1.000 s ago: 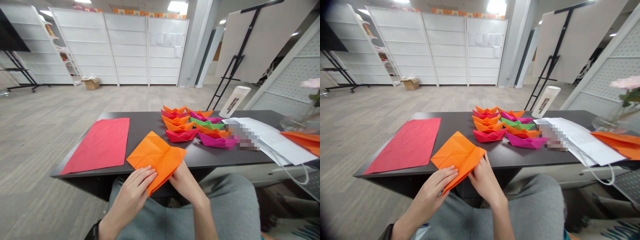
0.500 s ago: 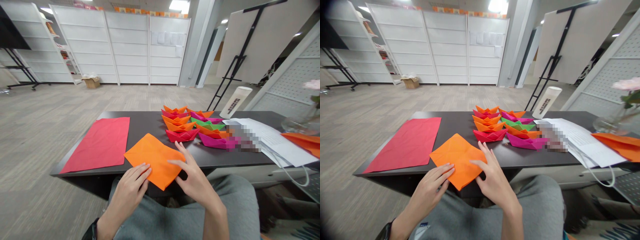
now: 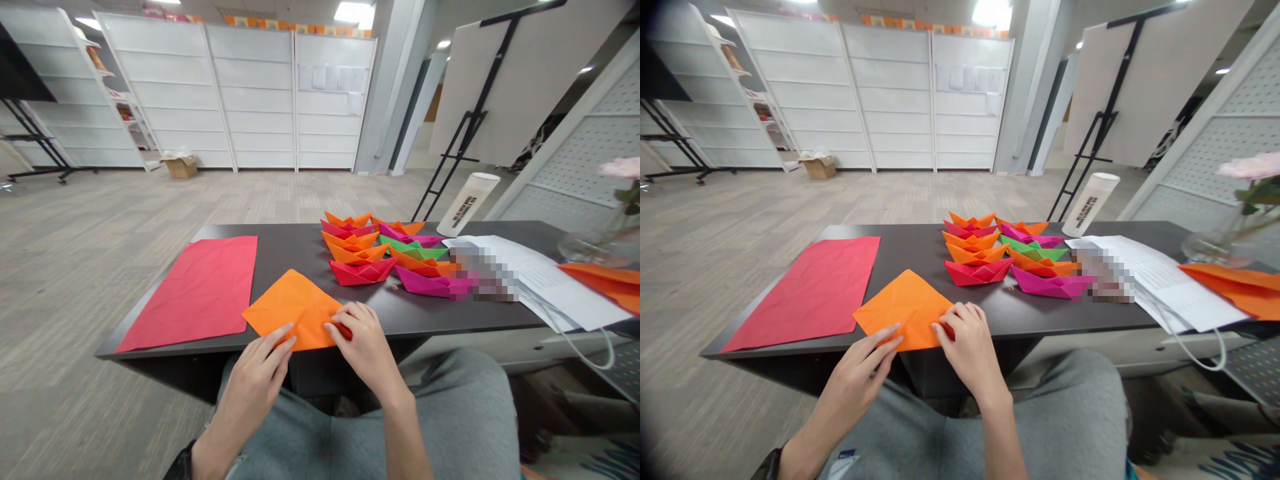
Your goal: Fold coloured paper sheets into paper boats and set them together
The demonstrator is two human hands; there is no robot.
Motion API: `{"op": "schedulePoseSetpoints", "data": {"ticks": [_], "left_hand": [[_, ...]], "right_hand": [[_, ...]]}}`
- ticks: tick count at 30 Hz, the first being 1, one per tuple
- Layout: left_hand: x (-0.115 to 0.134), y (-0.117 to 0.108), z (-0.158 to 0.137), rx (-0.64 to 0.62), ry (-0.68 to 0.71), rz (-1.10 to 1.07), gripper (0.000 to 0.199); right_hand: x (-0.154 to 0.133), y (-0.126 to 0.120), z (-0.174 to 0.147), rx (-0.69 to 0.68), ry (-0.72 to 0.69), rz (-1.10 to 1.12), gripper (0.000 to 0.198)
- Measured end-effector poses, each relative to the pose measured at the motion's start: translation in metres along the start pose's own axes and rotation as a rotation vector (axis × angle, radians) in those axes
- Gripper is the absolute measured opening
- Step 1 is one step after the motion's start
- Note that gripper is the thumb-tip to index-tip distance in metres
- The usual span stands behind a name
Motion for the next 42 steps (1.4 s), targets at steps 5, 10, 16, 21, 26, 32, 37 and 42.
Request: {"op": "schedulePoseSetpoints", "data": {"ticks": [5,10,16,21,26,32,37,42], "left_hand": [[0.009,-0.002,0.005,-0.025,0.047,0.052,0.031],[0.010,0.000,0.005,-0.037,0.084,0.075,0.034],[0.010,0.004,0.001,-0.034,0.068,0.079,0.036],[0.011,0.005,0.000,-0.073,0.076,0.104,0.040],[0.012,0.004,0.001,-0.105,0.097,0.100,0.044],[0.013,0.002,0.002,-0.145,0.109,0.092,0.046],[0.014,0.004,0.000,-0.144,0.133,0.089,0.048],[0.011,0.001,-0.001,-0.199,0.147,0.057,0.049]], "right_hand": [[0.001,0.004,0.001,0.109,0.048,-0.029,0.014],[-0.021,0.009,-0.003,0.005,-0.090,0.077,0.022],[-0.036,0.023,-0.009,-0.187,-0.120,0.047,0.039],[-0.048,0.029,-0.015,-0.301,-0.135,0.046,0.050],[-0.041,0.025,-0.015,-0.336,-0.084,0.026,0.049],[-0.018,0.019,-0.011,-0.241,-0.001,-0.074,0.049],[-0.027,0.019,-0.013,-0.239,-0.050,-0.062,0.047],[-0.032,0.019,-0.014,-0.304,-0.063,0.009,0.044]]}}
Point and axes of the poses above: each hand's wrist, its own z-axis towards the middle knuckle, its own y-axis out of the palm, x = y × z, the point moved 6 cm from there along z, towards the middle knuckle
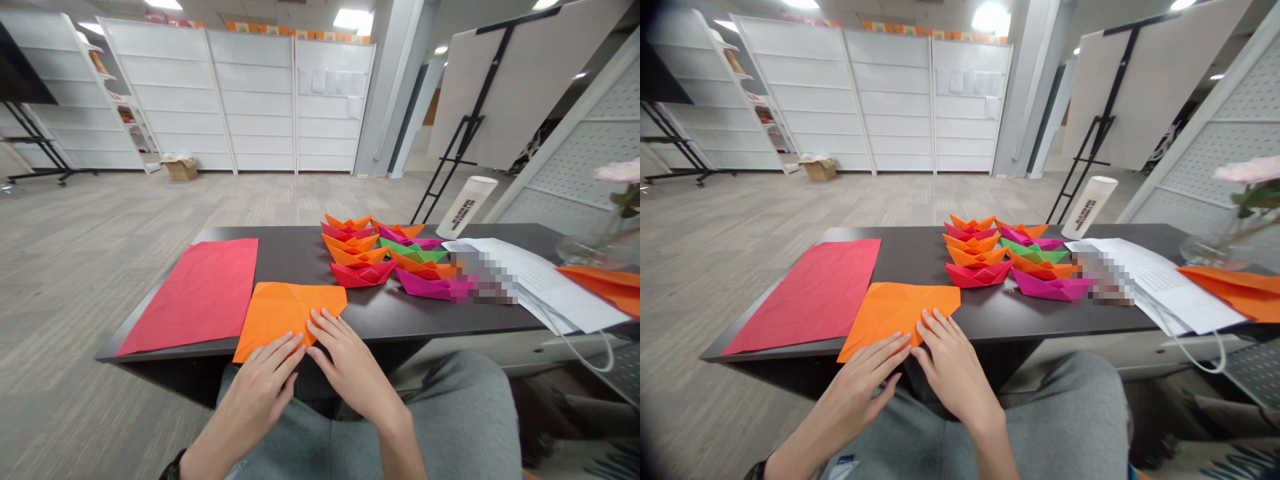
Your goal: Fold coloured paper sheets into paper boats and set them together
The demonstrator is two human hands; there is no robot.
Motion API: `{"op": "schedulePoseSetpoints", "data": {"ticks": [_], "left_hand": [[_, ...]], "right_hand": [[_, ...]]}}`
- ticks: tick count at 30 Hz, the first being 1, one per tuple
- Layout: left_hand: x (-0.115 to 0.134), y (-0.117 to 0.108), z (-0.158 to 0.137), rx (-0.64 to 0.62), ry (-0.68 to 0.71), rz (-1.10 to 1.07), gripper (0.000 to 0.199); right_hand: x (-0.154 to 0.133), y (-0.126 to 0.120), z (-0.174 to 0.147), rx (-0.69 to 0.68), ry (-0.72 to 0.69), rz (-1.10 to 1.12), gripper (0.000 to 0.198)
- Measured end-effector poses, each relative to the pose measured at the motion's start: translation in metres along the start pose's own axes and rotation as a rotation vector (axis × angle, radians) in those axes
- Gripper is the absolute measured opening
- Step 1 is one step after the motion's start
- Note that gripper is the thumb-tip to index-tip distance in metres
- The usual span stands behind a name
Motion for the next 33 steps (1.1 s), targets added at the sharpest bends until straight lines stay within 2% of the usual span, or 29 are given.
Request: {"op": "schedulePoseSetpoints", "data": {"ticks": [2,6,9,12,16,19,23,25,28,33], "left_hand": [[-0.008,-0.008,-0.004,-0.039,0.026,-0.038,0.052],[-0.039,-0.029,-0.017,-0.128,0.042,-0.023,0.058],[-0.056,-0.044,-0.025,-0.116,0.101,-0.024,0.040],[-0.059,-0.054,-0.022,-0.005,0.094,-0.049,0.027],[-0.050,-0.060,-0.012,0.289,-0.106,-0.038,0.015],[-0.039,-0.054,-0.009,0.425,-0.223,-0.012,0.008],[-0.033,-0.041,-0.011,0.542,-0.344,0.028,0.030],[-0.032,-0.033,-0.010,0.520,-0.341,-0.015,0.031],[-0.031,-0.021,-0.007,0.390,-0.279,-0.062,0.021],[-0.028,-0.012,-0.002,0.231,-0.167,-0.037,0.027]], "right_hand": [[0.002,-0.002,0.000,-0.002,0.006,0.025,0.041],[0.010,-0.009,-0.001,0.006,0.026,0.071,0.034],[0.015,-0.012,-0.003,-0.012,0.035,0.118,0.032],[0.016,-0.013,-0.004,-0.029,0.036,0.139,0.032],[0.010,-0.012,-0.004,-0.021,0.020,0.147,0.031],[0.002,-0.010,-0.003,-0.001,-0.006,0.145,0.030],[-0.005,-0.008,0.000,0.007,-0.023,0.126,0.031],[-0.006,-0.006,0.001,-0.015,-0.022,0.111,0.031],[-0.006,-0.004,0.002,-0.039,-0.019,0.089,0.031],[-0.005,-0.003,0.002,-0.041,-0.031,0.081,0.031]]}}
Point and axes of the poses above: each hand's wrist, its own z-axis towards the middle knuckle, its own y-axis out of the palm, x = y × z, the point moved 6 cm from there along z, towards the middle knuckle
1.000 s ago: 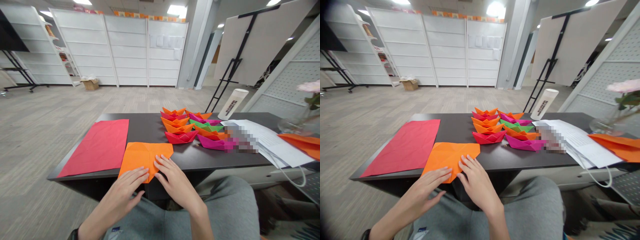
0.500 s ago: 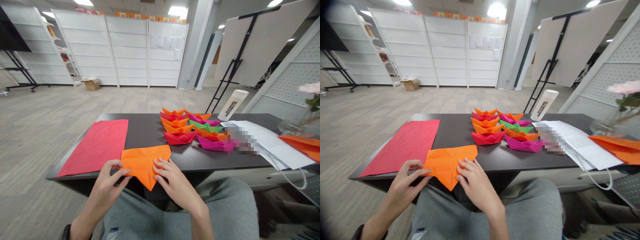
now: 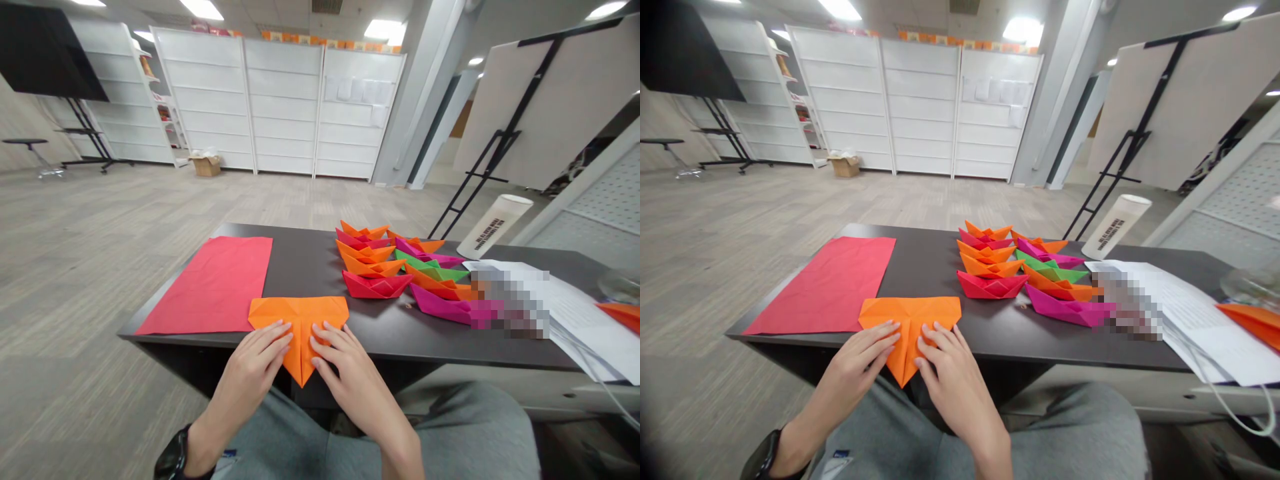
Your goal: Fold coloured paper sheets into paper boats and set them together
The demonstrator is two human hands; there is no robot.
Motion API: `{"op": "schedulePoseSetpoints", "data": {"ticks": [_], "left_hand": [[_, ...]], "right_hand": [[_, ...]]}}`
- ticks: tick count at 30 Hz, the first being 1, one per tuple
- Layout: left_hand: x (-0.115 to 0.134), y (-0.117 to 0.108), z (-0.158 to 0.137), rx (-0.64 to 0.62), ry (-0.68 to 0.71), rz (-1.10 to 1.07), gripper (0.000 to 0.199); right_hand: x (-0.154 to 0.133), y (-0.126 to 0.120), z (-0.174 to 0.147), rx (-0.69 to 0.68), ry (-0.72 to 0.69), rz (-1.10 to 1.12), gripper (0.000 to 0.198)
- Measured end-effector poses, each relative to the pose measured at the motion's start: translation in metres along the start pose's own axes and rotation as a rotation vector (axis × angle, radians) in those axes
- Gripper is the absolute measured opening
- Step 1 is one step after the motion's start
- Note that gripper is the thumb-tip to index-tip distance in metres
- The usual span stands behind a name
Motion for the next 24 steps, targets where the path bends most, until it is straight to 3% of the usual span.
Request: {"op": "schedulePoseSetpoints", "data": {"ticks": [10,19,24], "left_hand": [[0.003,0.003,0.002,-0.176,0.037,0.104,0.047],[-0.001,0.012,-0.001,-0.215,0.018,0.174,0.050],[0.001,0.012,-0.001,-0.158,0.025,0.186,0.047]], "right_hand": [[0.003,0.005,0.000,0.039,-0.018,0.032,0.029],[0.002,0.016,0.007,0.106,-0.009,-0.009,0.032],[0.001,0.018,0.011,0.159,0.005,-0.022,0.028]]}}
Point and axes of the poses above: each hand's wrist, its own z-axis towards the middle knuckle, its own y-axis out of the palm, x = y × z, the point moved 6 cm from there along z, towards the middle knuckle
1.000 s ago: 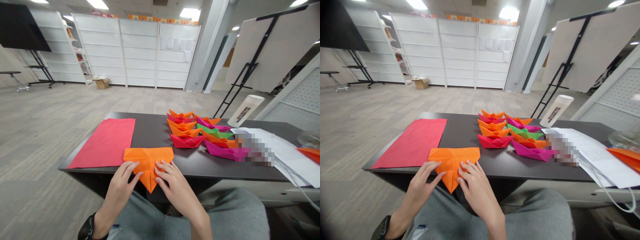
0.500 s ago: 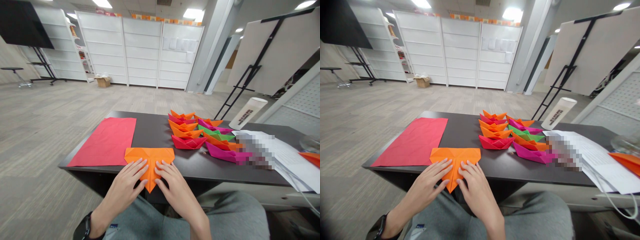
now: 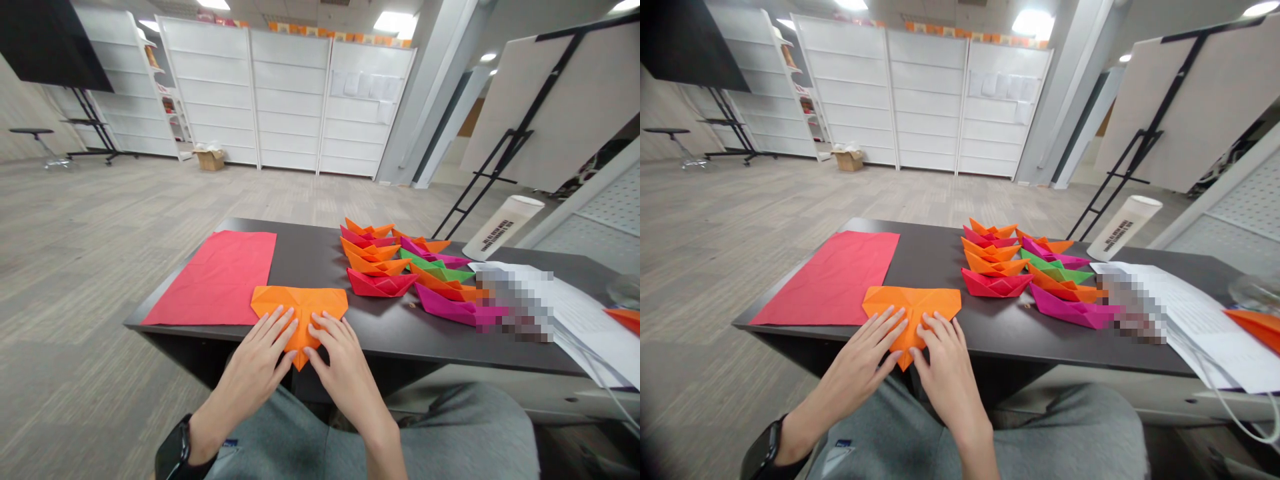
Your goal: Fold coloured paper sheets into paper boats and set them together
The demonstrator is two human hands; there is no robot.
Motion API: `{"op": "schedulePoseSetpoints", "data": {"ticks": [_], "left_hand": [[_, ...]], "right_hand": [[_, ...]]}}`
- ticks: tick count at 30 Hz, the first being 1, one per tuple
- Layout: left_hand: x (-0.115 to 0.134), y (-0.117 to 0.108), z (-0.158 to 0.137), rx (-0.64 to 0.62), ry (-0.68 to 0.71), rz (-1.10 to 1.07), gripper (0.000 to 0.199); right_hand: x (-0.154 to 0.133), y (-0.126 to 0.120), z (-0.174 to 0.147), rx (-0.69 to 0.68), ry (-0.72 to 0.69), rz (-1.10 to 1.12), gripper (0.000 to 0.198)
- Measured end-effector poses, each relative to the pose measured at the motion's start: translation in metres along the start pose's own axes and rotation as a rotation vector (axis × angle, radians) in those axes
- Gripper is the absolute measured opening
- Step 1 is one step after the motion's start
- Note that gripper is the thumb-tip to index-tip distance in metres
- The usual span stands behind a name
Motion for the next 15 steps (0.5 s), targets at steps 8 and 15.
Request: {"op": "schedulePoseSetpoints", "data": {"ticks": [8,15], "left_hand": [[0.0020,-0.0026,0.0001,0.025,0.007,-0.033,0.040],[0.0016,0.0004,-0.0003,-0.017,0.021,-0.009,0.045]], "right_hand": [[0.0019,-0.0011,0.0003,0.023,-0.031,0.006,0.029],[-0.0013,-0.0038,0.0034,0.064,-0.015,0.015,0.022]]}}
Point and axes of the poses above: each hand's wrist, its own z-axis towards the middle knuckle, its own y-axis out of the palm, x = y × z, the point moved 6 cm from there along z, towards the middle knuckle
